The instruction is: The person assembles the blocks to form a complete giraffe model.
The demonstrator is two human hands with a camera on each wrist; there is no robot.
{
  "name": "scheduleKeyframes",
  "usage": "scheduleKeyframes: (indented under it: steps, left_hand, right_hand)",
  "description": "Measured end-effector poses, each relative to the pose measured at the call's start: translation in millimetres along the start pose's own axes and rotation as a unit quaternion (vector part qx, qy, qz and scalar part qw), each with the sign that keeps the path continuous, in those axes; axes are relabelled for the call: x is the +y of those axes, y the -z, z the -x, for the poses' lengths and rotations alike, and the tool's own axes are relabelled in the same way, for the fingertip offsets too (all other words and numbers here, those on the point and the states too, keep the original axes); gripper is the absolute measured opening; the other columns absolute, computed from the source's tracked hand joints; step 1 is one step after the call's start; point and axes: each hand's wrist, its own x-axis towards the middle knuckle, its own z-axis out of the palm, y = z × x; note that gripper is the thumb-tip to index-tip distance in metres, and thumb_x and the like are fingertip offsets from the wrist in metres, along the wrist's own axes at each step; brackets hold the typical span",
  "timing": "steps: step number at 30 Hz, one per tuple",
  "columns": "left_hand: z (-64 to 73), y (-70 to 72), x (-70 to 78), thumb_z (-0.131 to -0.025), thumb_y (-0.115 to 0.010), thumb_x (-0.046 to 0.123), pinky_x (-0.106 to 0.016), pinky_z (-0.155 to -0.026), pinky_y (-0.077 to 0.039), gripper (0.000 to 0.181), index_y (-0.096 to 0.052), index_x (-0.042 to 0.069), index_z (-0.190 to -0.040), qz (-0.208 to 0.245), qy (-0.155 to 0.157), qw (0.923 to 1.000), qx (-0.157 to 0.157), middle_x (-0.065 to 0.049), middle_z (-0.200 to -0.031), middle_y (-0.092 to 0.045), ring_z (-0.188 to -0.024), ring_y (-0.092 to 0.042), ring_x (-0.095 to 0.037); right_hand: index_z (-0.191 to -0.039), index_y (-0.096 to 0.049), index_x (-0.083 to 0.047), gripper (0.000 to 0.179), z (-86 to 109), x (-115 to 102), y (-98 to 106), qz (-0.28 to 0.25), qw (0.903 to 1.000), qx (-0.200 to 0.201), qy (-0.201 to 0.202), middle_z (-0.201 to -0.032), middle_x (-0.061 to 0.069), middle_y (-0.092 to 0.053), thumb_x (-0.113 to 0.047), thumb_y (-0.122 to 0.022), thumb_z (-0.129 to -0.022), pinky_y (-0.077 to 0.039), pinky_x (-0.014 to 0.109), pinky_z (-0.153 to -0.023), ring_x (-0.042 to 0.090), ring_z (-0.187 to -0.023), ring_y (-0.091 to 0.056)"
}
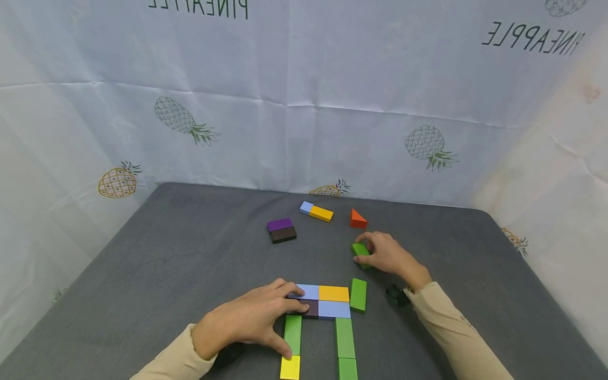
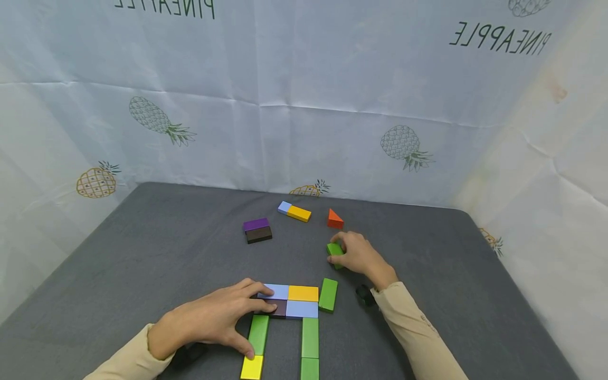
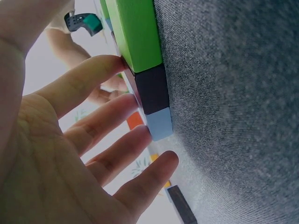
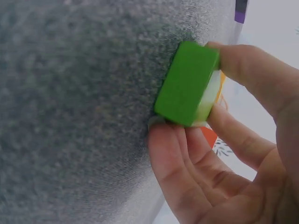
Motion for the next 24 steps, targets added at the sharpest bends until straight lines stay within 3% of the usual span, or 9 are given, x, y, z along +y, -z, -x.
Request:
scheduleKeyframes:
  steps: [5, 8, 13, 17, 21, 24]
  left_hand:
    - [-0.1, 0.7, -0.4, -0.074, -0.081, 0.057, -0.03, -0.1, -0.048, 0.071, -0.061, 0.028, -0.136, 0.002, 0.001, 1.0, -0.003, 0.008, -0.143, -0.048, -0.121, -0.044, -0.009]
    - [0.0, 0.9, -0.3, -0.074, -0.081, 0.057, -0.03, -0.1, -0.048, 0.071, -0.061, 0.028, -0.136, 0.003, 0.001, 1.0, -0.004, 0.008, -0.144, -0.048, -0.121, -0.044, -0.009]
    - [0.0, 0.7, -0.1, -0.074, -0.08, 0.057, -0.031, -0.1, -0.048, 0.071, -0.061, 0.028, -0.136, 0.006, 0.002, 1.0, -0.004, 0.008, -0.144, -0.048, -0.121, -0.044, -0.009]
    - [0.4, 0.0, -0.2, -0.074, -0.081, 0.057, -0.03, -0.099, -0.048, 0.071, -0.062, 0.028, -0.135, 0.007, 0.0, 1.0, 0.0, 0.007, -0.144, -0.048, -0.12, -0.044, -0.009]
    - [0.6, -0.6, -0.3, -0.073, -0.082, 0.056, -0.03, -0.1, -0.048, 0.07, -0.063, 0.027, -0.134, 0.009, -0.001, 1.0, 0.002, 0.007, -0.143, -0.048, -0.121, -0.045, -0.009]
    - [0.6, -0.8, -0.4, -0.073, -0.082, 0.055, -0.03, -0.1, -0.048, 0.07, -0.063, 0.026, -0.134, 0.009, -0.001, 1.0, 0.003, 0.007, -0.143, -0.049, -0.12, -0.045, -0.009]
  right_hand:
    - [-0.122, -0.066, -0.001, 0.047, 4.5, 0, -1, 0.009, 0.9999, 0.005, 0.007, -0.093, 0.008, -0.06, -0.033, -0.075, -0.088, -0.043, 0.033, -0.068, 0.018, -0.08, -0.05]
    - [-0.122, -0.066, -0.002, 0.047, 8.0, 0, -1, 0.014, 0.9997, 0.015, 0.014, -0.108, 0.013, -0.063, -0.034, -0.075, -0.088, -0.05, 0.045, -0.082, 0.025, -0.094, -0.057]
    - [-0.124, -0.066, -0.002, 0.046, 11.4, 3, -2, 0.007, 0.9992, 0.025, 0.029, -0.126, 0.018, -0.064, -0.031, -0.073, -0.09, -0.046, 0.057, -0.099, 0.038, -0.118, -0.058]
    - [-0.126, -0.064, 0.0, 0.044, 14.1, 2, 0, -0.018, 0.9997, 0.007, 0.017, -0.131, 0.022, -0.061, -0.026, -0.071, -0.092, -0.054, 0.047, -0.087, 0.028, -0.095, -0.067]
    - [-0.128, -0.062, 0.002, 0.045, 17.9, 0, 1, -0.059, 0.9981, -0.016, -0.007, -0.132, 0.026, -0.057, -0.023, -0.071, -0.093, -0.054, 0.03, -0.063, 0.012, -0.065, -0.062]
    - [-0.127, -0.062, 0.003, 0.046, 20.6, 0, 0, -0.068, 0.9975, -0.017, -0.012, -0.129, 0.025, -0.059, -0.025, -0.071, -0.092, -0.053, 0.026, -0.063, 0.01, -0.066, -0.061]
